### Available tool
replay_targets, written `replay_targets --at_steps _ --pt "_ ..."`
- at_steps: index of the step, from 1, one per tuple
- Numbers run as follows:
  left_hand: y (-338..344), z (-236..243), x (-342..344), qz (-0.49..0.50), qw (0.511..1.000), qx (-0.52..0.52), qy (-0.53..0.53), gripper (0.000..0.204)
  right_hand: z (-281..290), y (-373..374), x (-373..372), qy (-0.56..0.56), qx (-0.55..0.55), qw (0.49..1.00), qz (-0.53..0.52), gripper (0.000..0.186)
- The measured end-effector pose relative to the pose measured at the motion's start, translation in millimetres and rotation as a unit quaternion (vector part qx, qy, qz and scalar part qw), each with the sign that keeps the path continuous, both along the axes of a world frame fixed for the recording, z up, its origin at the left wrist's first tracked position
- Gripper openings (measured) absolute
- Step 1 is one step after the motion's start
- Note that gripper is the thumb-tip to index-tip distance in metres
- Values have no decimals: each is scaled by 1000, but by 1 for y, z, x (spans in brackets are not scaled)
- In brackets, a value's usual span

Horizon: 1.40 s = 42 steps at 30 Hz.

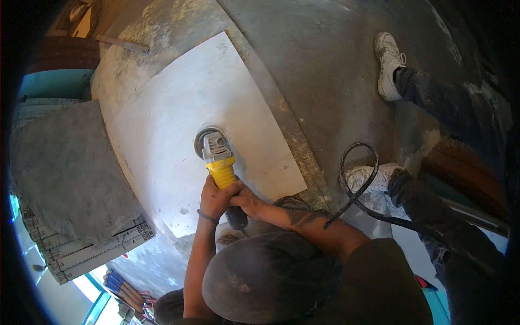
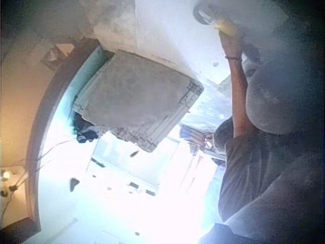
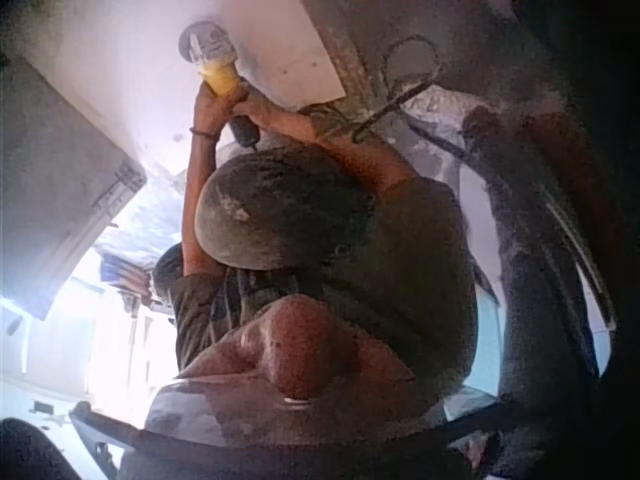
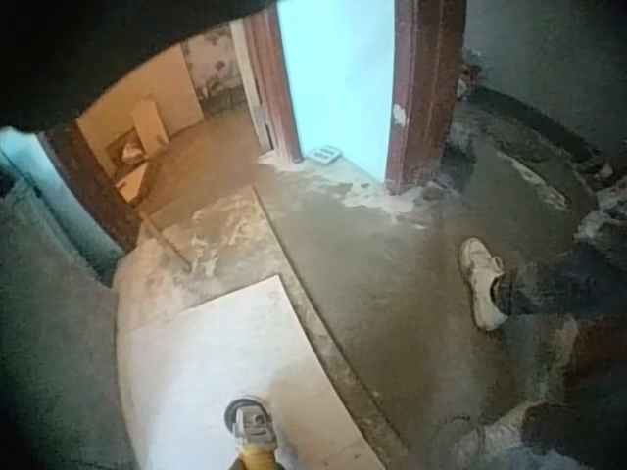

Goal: The person uses an angle grinder to cut a circular hole into a large white ceramic tile, guiding the tool along a pre-marked line on the tile's surface.

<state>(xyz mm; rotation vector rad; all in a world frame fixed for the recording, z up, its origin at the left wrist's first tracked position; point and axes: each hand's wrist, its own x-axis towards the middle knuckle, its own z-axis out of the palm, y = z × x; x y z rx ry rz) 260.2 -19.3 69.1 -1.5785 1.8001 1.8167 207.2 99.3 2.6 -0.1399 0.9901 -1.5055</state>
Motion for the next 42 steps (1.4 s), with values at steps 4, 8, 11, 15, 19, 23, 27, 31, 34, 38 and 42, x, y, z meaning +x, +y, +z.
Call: replay_targets --at_steps 4,8,11,15,19,23,27,31,34,38,42 --pt "-7 -4 6 -17 1000 3 -4 52 -5 -3 4 10 -12 999 32 66" --pt "-8 -1 2 -34 999 8 1 52 -17 -5 22 -61 -17 998 -11 57" --pt "-12 1 4 -48 999 -10 6 52 -16 -9 30 -104 -25 993 -56 52" --pt "-22 -5 16 -78 997 -16 -11 52 -5 -13 27 -149 -25 988 -27 62" --pt "-19 2 8 -67 997 25 19 52 -7 -14 28 -150 -16 988 -28 62" --pt "-25 -1 11 -100 995 0 -7 51 -4 -16 33 -154 -27 986 -56 56" --pt "-24 9 1 -103 994 31 9 43 -3 -16 35 -137 -19 987 -77 51" --pt "-31 8 7 -111 993 27 5 38 11 -20 31 -151 -22 985 -77 49" --pt "-31 7 9 -121 993 9 -9 40 13 -21 32 -156 -13 983 -91 47" --pt "-33 8 6 -129 991 20 -17 40 12 -21 33 -152 -17 984 -89 44" --pt "-34 10 6 -127 991 30 4 40 12 -24 35 -149 -13 985 -89 42"
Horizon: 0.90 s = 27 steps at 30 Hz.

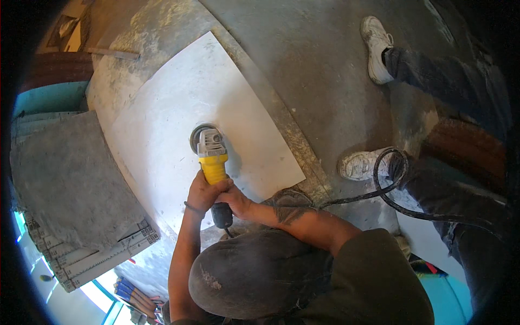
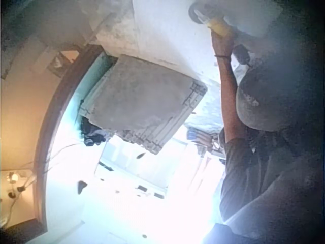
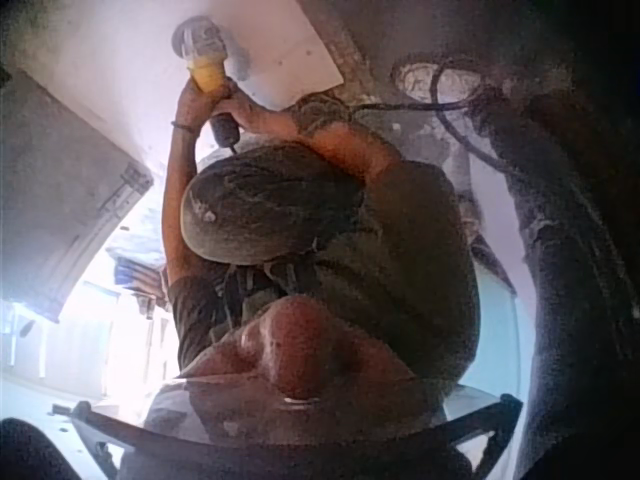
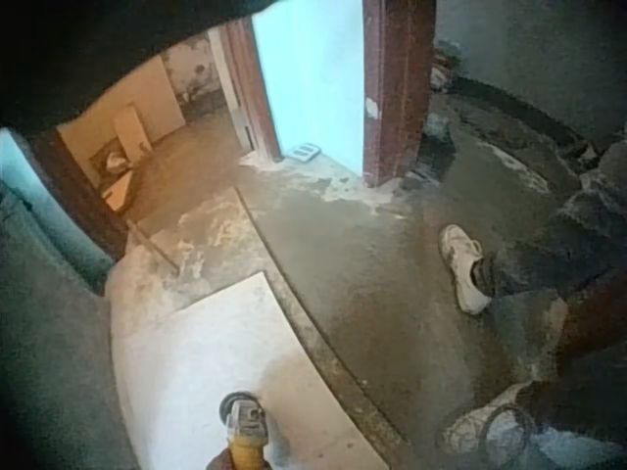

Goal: The person uses an angle grinder to cut a circular hole into a large white ceramic tile, guiding the tool along a pre-marked line on the tile's surface.

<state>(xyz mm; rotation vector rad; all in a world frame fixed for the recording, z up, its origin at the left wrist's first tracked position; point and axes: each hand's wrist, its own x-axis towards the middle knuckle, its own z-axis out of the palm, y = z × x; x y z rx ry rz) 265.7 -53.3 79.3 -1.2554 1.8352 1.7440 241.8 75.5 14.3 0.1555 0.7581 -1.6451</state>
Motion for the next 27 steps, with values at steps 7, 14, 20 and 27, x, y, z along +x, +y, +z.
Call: replay_targets --at_steps 7,14,20,27 --pt "3 10 -9 12 1000 17 8 34 -2 2 -4 -36 -22 999 29 59" --pt "-2 8 -6 -3 1000 8 1 35 0 -1 -2 -33 -14 999 27 54" --pt "0 6 -5 -1 1000 10 -25 39 3 0 -4 -25 -12 1000 11 45" --pt "0 3 -3 -9 1000 -19 -12 41 -2 0 -2 -19 -11 1000 19 45"
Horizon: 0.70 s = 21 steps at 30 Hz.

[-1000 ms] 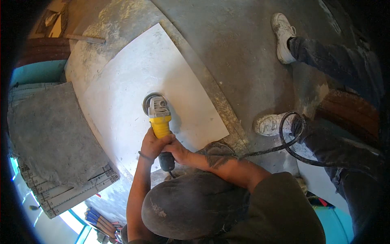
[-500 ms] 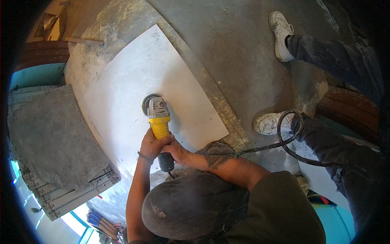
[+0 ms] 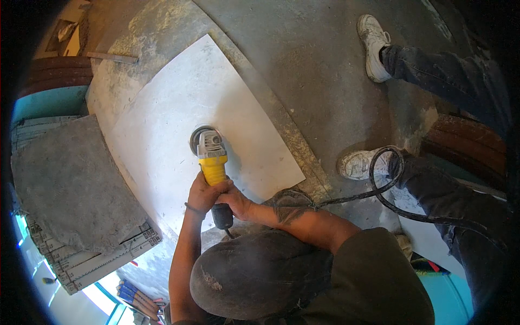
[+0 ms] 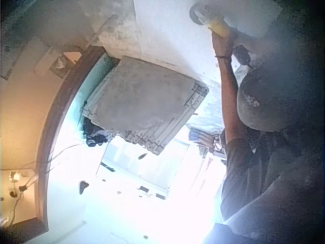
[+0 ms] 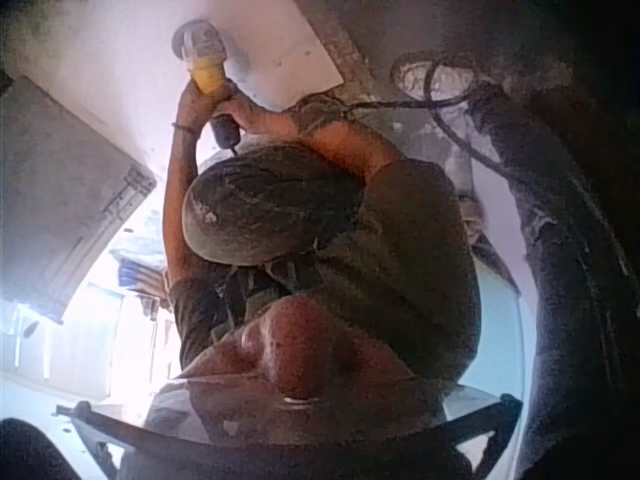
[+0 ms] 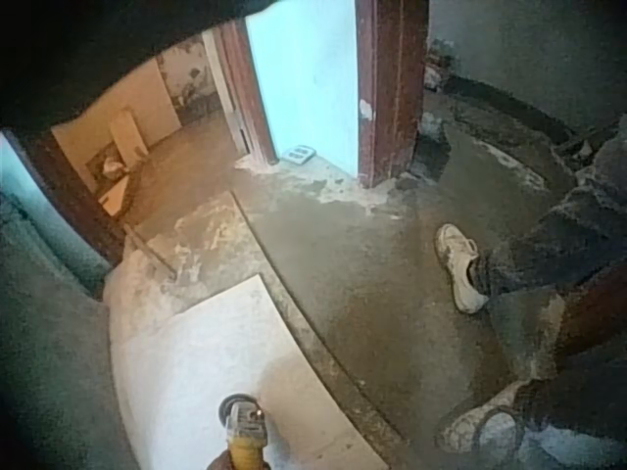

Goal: The person uses an angle grinder to cut a circular hole into a large white ceramic tile, guiding the tool along a pre-marked line on the tile's surface.

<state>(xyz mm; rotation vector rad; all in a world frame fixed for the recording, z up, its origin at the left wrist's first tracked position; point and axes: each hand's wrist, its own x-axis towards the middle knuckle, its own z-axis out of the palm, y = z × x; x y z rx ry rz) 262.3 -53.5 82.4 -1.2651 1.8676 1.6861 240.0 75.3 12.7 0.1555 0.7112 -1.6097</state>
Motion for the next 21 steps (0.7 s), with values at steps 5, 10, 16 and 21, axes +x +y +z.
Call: replay_targets --at_steps 5,10,16,21 --pt "0 -4 2 6 1000 0 4 41 -3 1 0 -3 -4 1000 6 47" --pt "1 -2 -1 0 1000 6 -20 41 -8 2 4 -17 4 1000 0 49" --pt "4 1 -2 21 999 31 25 38 -5 3 0 -11 -3 1000 1 50" --pt "4 -11 1 21 999 38 26 38 -5 5 -5 1 -4 1000 4 51"
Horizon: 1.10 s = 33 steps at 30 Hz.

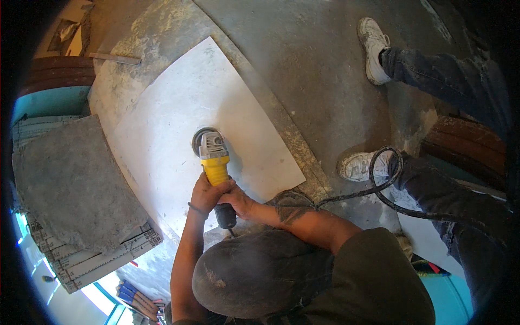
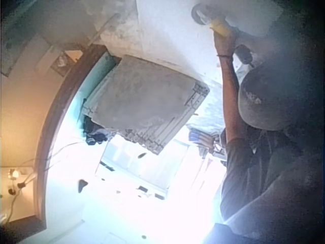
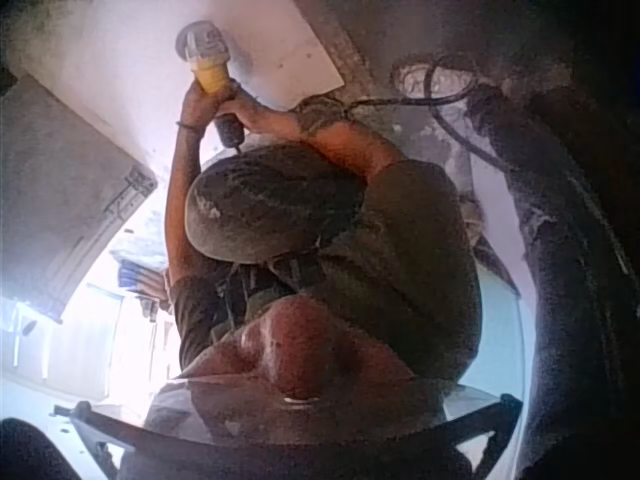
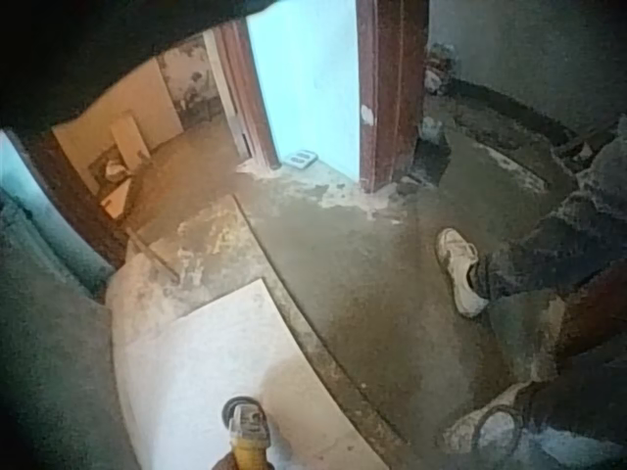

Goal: The person uses an angle grinder to cut a circular hole into a large white ceramic tile, guiding the tool along a pre-marked line on the tile's surface.

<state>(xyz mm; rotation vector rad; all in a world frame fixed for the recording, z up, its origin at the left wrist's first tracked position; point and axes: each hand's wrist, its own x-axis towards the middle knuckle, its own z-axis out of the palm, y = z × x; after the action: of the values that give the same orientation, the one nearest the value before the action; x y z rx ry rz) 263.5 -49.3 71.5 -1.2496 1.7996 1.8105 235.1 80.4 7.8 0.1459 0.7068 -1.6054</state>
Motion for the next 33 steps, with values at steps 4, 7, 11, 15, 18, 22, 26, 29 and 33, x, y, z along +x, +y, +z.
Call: replay_targets --at_steps 4,7,11,15,18,22,26,29,33 --pt "3 -15 22 52 998 -26 -9 44 5 -1 -9 116 33 993 15 56" --pt "25 -3 15 107 994 2 21 45 13 10 -31 239 20 967 88 73" --pt "28 0 5 135 990 29 25 44 10 13 -35 306 69 943 107 77" --pt "26 3 0 160 985 53 35 43 16 11 -40 257 52 962 75 77" --pt "27 9 -10 122 993 2 2 41 16 14 -45 207 53 973 88 73" --pt "22 10 -10 134 991 19 5 41 21 10 -48 183 48 977 99 70" --pt "16 12 -12 113 993 9 -12 40 23 7 -47 187 60 975 104 69" --pt "15 12 -13 113 993 17 -16 39 25 6 -49 206 61 972 92 69" --pt "16 10 -14 103 994 16 -33 39 21 7 -47 182 57 978 84 70"
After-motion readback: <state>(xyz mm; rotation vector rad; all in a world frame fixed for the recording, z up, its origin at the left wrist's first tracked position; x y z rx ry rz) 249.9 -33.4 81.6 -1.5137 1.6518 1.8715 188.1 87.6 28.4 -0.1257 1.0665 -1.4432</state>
